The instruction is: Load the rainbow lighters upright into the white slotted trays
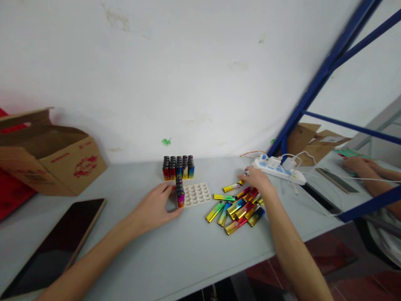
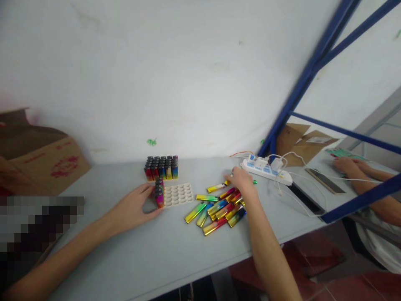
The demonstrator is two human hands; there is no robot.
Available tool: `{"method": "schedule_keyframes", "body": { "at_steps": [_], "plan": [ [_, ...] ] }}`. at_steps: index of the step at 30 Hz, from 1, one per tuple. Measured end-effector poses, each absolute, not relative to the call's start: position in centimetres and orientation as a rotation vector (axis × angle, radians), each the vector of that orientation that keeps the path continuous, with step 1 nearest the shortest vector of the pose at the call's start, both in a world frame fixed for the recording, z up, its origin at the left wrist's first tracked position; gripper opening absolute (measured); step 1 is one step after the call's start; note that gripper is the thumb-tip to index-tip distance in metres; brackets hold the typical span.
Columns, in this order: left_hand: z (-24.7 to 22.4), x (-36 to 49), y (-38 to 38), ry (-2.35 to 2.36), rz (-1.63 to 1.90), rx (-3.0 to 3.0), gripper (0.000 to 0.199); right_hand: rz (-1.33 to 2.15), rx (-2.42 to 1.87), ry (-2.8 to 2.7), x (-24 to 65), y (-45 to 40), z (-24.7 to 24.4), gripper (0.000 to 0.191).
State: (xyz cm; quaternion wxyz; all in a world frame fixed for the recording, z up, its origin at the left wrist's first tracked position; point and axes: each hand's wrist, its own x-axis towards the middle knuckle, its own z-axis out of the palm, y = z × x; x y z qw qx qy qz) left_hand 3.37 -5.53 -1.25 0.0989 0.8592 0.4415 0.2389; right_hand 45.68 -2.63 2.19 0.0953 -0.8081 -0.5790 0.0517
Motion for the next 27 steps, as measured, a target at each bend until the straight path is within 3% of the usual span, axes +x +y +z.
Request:
{"method": "schedule_keyframes", "body": {
  "at_steps": [6, 8, 11, 14, 21, 27],
  "plan": [
    [-0.2, 2.9, -5.7, 1.252, 0.614, 2.550, 0.042, 0.118, -2.161, -1.813, 43.3, -1.7, 3.1, 0.025],
    [-0.1, 2.6, -5.6, 1.203, 0.630, 2.559, 0.045, 0.238, -1.956, -1.770, 42.0, -1.8, 3.2, 0.029],
    [0.0, 2.2, -5.4, 1.141, 0.648, 2.577, 0.051, 0.697, -1.445, -1.556, 38.6, -2.5, 3.0, 0.048],
    [0.1, 2.1, -5.5, 1.118, 0.629, 2.590, 0.055, 0.997, -1.262, -1.526, 34.5, -3.6, 2.6, 0.057],
    [0.0, 2.3, -5.7, 1.158, 0.573, 2.609, 0.060, 0.778, -1.225, -1.728, 29.5, -6.2, 2.6, 0.066],
    [-0.4, 2.4, -5.4, 1.160, 0.596, 2.587, 0.065, 0.866, -1.209, -1.695, 29.5, -6.4, 2.1, 0.050]
  ]
}}
